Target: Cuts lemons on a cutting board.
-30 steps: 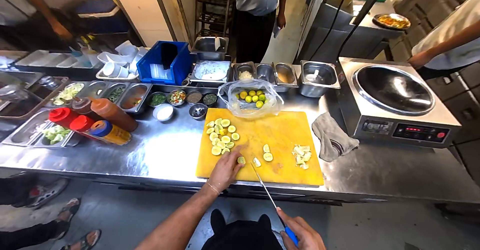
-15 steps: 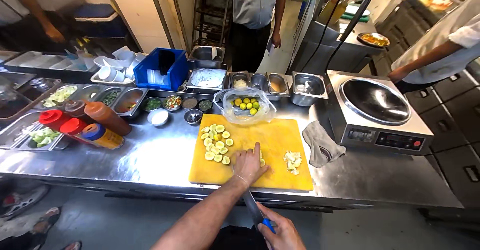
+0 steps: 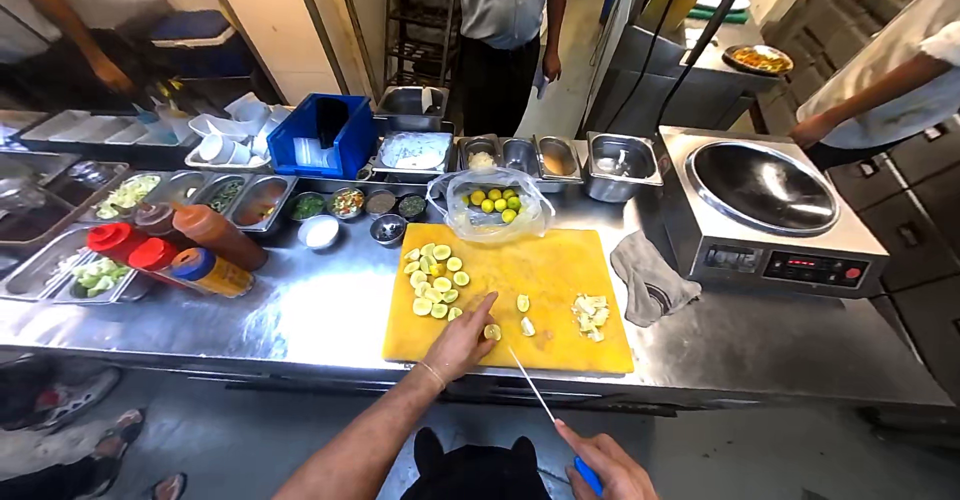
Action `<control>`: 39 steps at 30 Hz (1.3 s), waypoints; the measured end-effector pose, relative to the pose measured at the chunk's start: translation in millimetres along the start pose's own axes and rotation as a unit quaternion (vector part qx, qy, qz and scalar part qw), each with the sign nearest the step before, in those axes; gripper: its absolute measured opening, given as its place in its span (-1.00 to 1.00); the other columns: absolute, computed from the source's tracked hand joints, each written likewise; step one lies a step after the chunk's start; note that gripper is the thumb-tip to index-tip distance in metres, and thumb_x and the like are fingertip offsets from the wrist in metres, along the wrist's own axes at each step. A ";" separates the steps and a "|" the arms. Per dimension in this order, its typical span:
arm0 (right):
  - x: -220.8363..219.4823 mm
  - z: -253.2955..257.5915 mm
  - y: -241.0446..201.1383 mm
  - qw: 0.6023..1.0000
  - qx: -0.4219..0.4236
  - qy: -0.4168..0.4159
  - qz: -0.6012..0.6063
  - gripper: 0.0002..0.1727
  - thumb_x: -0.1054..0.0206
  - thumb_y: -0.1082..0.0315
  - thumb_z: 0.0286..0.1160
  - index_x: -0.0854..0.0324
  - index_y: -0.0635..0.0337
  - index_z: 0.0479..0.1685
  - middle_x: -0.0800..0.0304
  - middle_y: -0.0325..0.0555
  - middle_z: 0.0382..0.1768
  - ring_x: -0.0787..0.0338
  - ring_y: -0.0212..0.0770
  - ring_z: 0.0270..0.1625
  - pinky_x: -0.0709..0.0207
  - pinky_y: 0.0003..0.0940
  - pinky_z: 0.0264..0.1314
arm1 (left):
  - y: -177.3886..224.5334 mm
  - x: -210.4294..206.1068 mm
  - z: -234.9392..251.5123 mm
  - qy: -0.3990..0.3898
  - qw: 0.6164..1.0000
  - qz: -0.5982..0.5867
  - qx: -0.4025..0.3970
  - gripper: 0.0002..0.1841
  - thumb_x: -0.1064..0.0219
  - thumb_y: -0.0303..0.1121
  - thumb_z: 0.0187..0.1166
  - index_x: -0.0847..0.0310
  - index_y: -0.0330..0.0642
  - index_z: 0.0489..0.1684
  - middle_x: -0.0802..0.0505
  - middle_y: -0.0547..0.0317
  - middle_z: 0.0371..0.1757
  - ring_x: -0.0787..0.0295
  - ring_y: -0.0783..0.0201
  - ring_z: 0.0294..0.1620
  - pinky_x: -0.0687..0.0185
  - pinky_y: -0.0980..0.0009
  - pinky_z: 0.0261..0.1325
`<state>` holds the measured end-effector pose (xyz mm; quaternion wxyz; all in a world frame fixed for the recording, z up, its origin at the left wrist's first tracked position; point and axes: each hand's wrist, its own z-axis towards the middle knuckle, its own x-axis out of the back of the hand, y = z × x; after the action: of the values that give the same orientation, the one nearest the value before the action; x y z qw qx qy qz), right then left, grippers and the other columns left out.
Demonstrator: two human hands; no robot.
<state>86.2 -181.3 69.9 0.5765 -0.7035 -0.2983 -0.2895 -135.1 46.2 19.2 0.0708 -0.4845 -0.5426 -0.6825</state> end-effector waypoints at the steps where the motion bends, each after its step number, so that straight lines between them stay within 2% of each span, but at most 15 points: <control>1: 1.8 -1.7 -1.2 1.000 0.001 -0.013 -0.016 -0.44 -0.41 0.32 0.41 -0.71 -0.25 0.49 -0.81 0.02 -0.03 -0.83 -0.06 -0.20 -0.74 -0.01 -0.22 | 0.1 0.9 0.1 -0.005 1.000 0.003 -0.002 -0.15 -0.40 -0.36 0.60 0.02 -0.05 0.91 -0.86 0.08 0.20 -0.84 0.10 0.15 -0.70 0.10 0.35; 4: 9.1 -1.1 -9.5 0.997 -0.016 -0.041 -0.068 -0.42 -0.37 0.31 0.44 -0.68 -0.37 0.51 -0.80 0.02 0.04 -0.84 -0.02 -0.22 -0.72 0.04 -0.29 | 0.3 3.9 0.9 -0.018 0.999 0.032 -0.037 -0.16 -0.38 -0.39 0.60 0.03 -0.09 0.90 -0.84 0.04 0.23 -0.83 0.02 0.16 -0.69 0.06 0.35; 7: 17.7 4.6 -14.0 0.993 -0.025 -0.065 -0.094 -0.38 -0.35 0.32 0.42 -0.65 -0.43 0.53 -0.78 0.01 0.08 -0.84 -0.02 -0.24 -0.71 0.04 -0.33 | -2.8 6.7 4.1 -0.032 0.992 0.083 -0.085 -0.17 -0.36 -0.37 0.62 0.04 -0.07 0.91 -0.85 0.06 0.22 -0.81 0.03 0.20 -0.67 0.10 0.38; 11: 16.9 7.2 -14.9 0.992 -0.024 -0.068 -0.099 -0.37 -0.35 0.33 0.42 -0.64 -0.45 0.55 -0.76 0.03 0.08 -0.83 -0.02 -0.24 -0.71 0.04 -0.32 | -5.5 9.2 6.4 -0.045 0.991 0.084 -0.093 -0.14 -0.36 -0.36 0.63 0.09 -0.08 0.93 -0.85 0.06 0.22 -0.81 0.04 0.21 -0.66 0.10 0.39; 15: -7.7 3.1 -17.9 0.997 -0.032 -0.017 -0.069 -0.38 -0.36 0.36 0.42 -0.65 -0.33 0.55 -0.77 0.09 0.06 -0.83 0.00 -0.28 -0.71 0.03 -0.34 | -4.8 5.1 5.2 -0.018 0.998 0.023 -0.054 -0.11 -0.40 -0.32 0.60 0.10 -0.16 0.92 -0.88 0.06 0.13 -0.87 0.11 0.03 -0.74 0.11 0.27; 19: -12.4 0.9 -21.0 0.999 -0.032 0.024 -0.036 -0.40 -0.39 0.39 0.39 -0.70 -0.23 0.51 -0.78 0.07 -0.01 -0.82 -0.03 -0.30 -0.72 -0.02 -0.35 | -4.7 6.2 3.9 -0.020 0.999 0.013 -0.032 -0.08 -0.41 -0.30 0.62 0.18 -0.10 0.94 -0.88 0.08 0.15 -0.86 0.14 0.04 -0.73 0.12 0.28; 23: 3.6 1.1 -19.3 0.998 -0.024 -0.033 -0.046 -0.41 -0.38 0.35 0.41 -0.69 -0.30 0.51 -0.79 0.04 0.03 -0.84 -0.02 -0.24 -0.72 0.02 -0.30 | -4.7 9.8 3.5 -0.036 0.998 0.032 -0.049 -0.09 -0.38 -0.38 0.60 0.16 -0.07 0.94 -0.86 0.06 0.20 -0.84 0.08 0.12 -0.70 0.09 0.33; 27: 11.3 5.9 -26.7 0.993 -0.047 -0.068 -0.088 -0.37 -0.35 0.32 0.44 -0.63 -0.44 0.55 -0.76 0.03 0.09 -0.83 -0.02 -0.23 -0.71 0.03 -0.29 | -6.2 11.9 5.7 -0.052 0.991 0.088 -0.088 -0.12 -0.35 -0.37 0.62 0.15 -0.04 0.95 -0.85 0.03 0.19 -0.81 0.03 0.21 -0.65 0.09 0.39; 33: -10.6 2.3 -32.2 0.996 -0.054 -0.011 -0.075 -0.37 -0.35 0.37 0.43 -0.63 -0.33 0.57 -0.75 0.11 0.08 -0.83 0.00 -0.32 -0.71 0.00 -0.37 | -7.2 5.6 5.8 -0.011 0.998 0.013 -0.055 -0.05 -0.44 -0.32 0.58 0.18 -0.16 0.94 -0.88 0.02 0.05 -0.88 0.15 -0.06 -0.77 0.15 0.21; 36: -5.7 -1.1 -26.1 0.997 -0.042 -0.006 -0.061 -0.39 -0.37 0.37 0.40 -0.68 -0.30 0.52 -0.77 0.08 0.02 -0.82 -0.01 -0.30 -0.71 0.00 -0.37 | -6.5 8.5 4.4 -0.025 0.998 0.021 -0.049 -0.04 -0.43 -0.34 0.59 0.21 -0.12 0.95 -0.86 0.04 0.13 -0.86 0.13 0.02 -0.74 0.14 0.27; 39: 7.7 -2.4 -26.6 0.994 -0.045 -0.051 -0.083 -0.40 -0.35 0.32 0.44 -0.66 -0.37 0.53 -0.77 0.07 0.07 -0.83 0.00 -0.26 -0.71 0.04 -0.33 | -7.9 11.8 5.1 -0.043 0.996 0.049 -0.066 -0.06 -0.41 -0.33 0.61 0.20 -0.07 0.95 -0.84 0.03 0.20 -0.83 0.09 0.14 -0.69 0.12 0.36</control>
<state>71.0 -178.9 93.1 0.5023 -0.7156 -0.3711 -0.3130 -143.2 58.6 22.3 0.0489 -0.5430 -0.4743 -0.6913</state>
